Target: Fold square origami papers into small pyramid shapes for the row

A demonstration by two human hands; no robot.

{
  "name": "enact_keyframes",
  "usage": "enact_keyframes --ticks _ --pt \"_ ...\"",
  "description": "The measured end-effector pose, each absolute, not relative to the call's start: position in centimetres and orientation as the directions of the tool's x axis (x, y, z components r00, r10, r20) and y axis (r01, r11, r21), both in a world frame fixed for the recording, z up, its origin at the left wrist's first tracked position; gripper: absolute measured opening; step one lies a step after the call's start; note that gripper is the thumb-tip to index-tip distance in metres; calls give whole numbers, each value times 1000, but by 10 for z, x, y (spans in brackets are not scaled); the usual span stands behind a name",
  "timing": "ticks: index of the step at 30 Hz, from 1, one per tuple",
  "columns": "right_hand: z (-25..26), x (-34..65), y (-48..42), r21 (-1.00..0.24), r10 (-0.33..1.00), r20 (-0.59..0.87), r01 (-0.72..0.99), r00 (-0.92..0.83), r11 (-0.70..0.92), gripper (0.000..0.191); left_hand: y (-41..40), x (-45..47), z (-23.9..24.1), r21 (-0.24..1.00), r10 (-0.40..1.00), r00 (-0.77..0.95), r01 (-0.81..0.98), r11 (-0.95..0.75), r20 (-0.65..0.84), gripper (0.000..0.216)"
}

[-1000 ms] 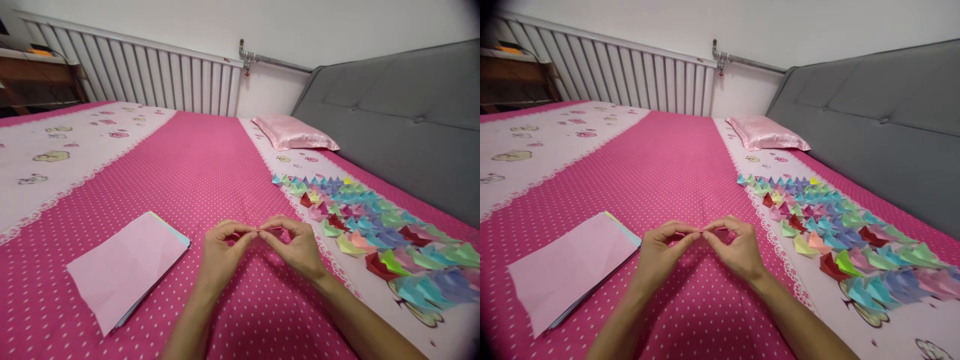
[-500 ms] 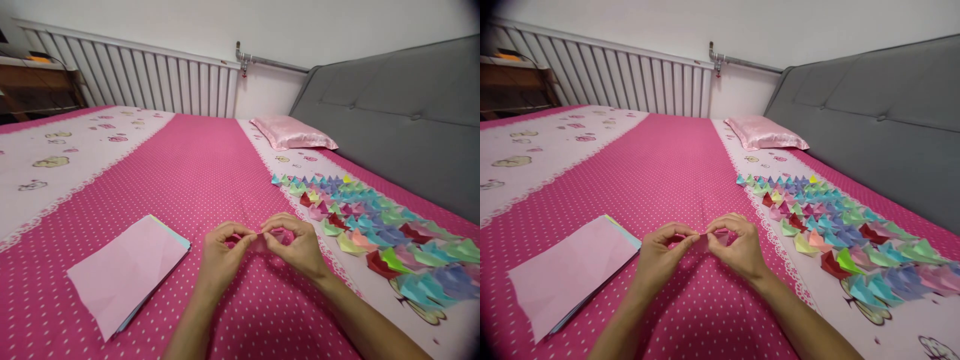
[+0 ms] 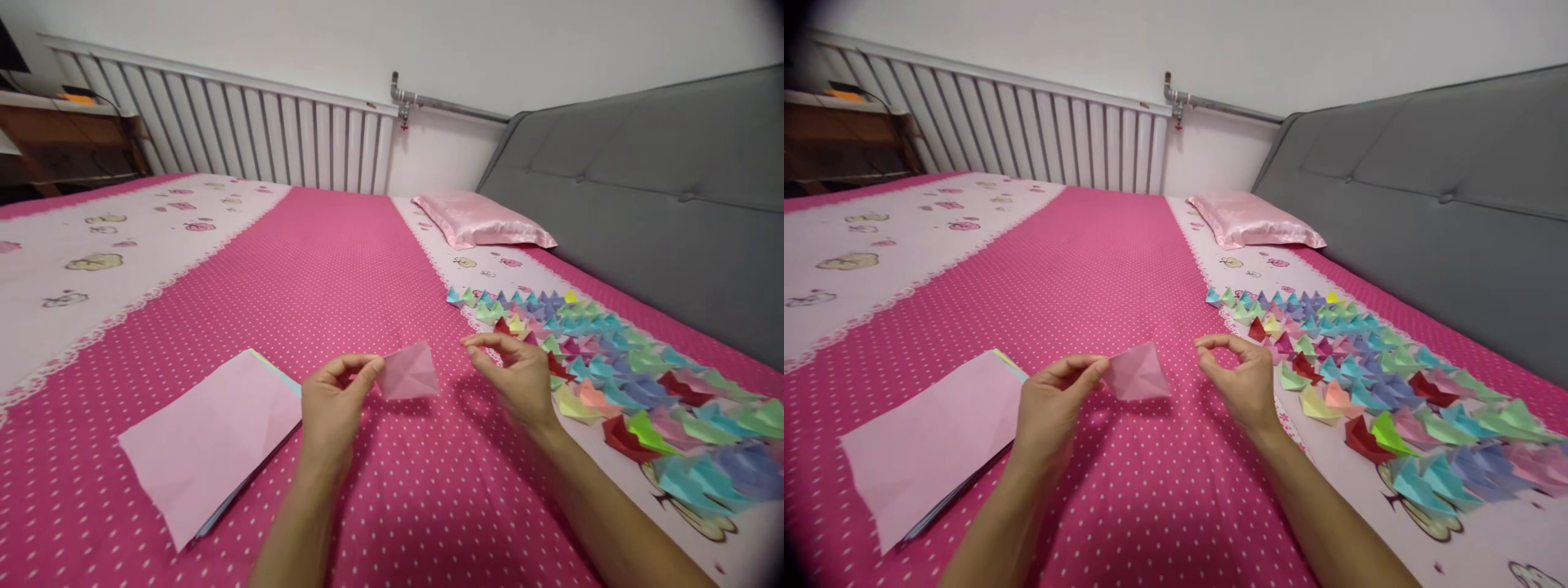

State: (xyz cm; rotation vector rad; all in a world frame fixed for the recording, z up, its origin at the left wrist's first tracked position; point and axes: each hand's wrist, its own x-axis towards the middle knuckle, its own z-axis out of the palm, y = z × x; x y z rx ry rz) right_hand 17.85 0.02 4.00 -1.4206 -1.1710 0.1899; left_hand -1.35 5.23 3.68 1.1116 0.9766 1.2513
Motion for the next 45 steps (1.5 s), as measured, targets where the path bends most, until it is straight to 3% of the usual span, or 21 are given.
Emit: enact_keyframes --ticks 6,11,16,22,28,37,45 --pt "35 159 0 -963 964 227 179 140 201 46 52 -6 34 904 989 105 -405 137 -103 24" --pt "29 153 1 -981 964 190 76 188 179 43 49 -3 34 837 967 202 -494 236 -154 23" --pt "31 154 1 -950 925 304 149 229 276 41 45 -5 36 754 905 391 -541 373 -166 24" --pt "28 153 1 -918 901 371 238 224 318 34 42 -3 41 610 722 613 -449 653 -321 38" --pt "28 152 0 -917 915 353 267 195 297 33 38 1 42 426 585 763 -448 786 -276 39" --pt "28 152 -2 -891 922 353 360 160 279 38 40 -4 40 391 460 850 -344 854 -257 47" --pt "35 151 -2 -806 920 386 511 71 299 24 42 -6 40 401 426 847 -287 870 -318 50"
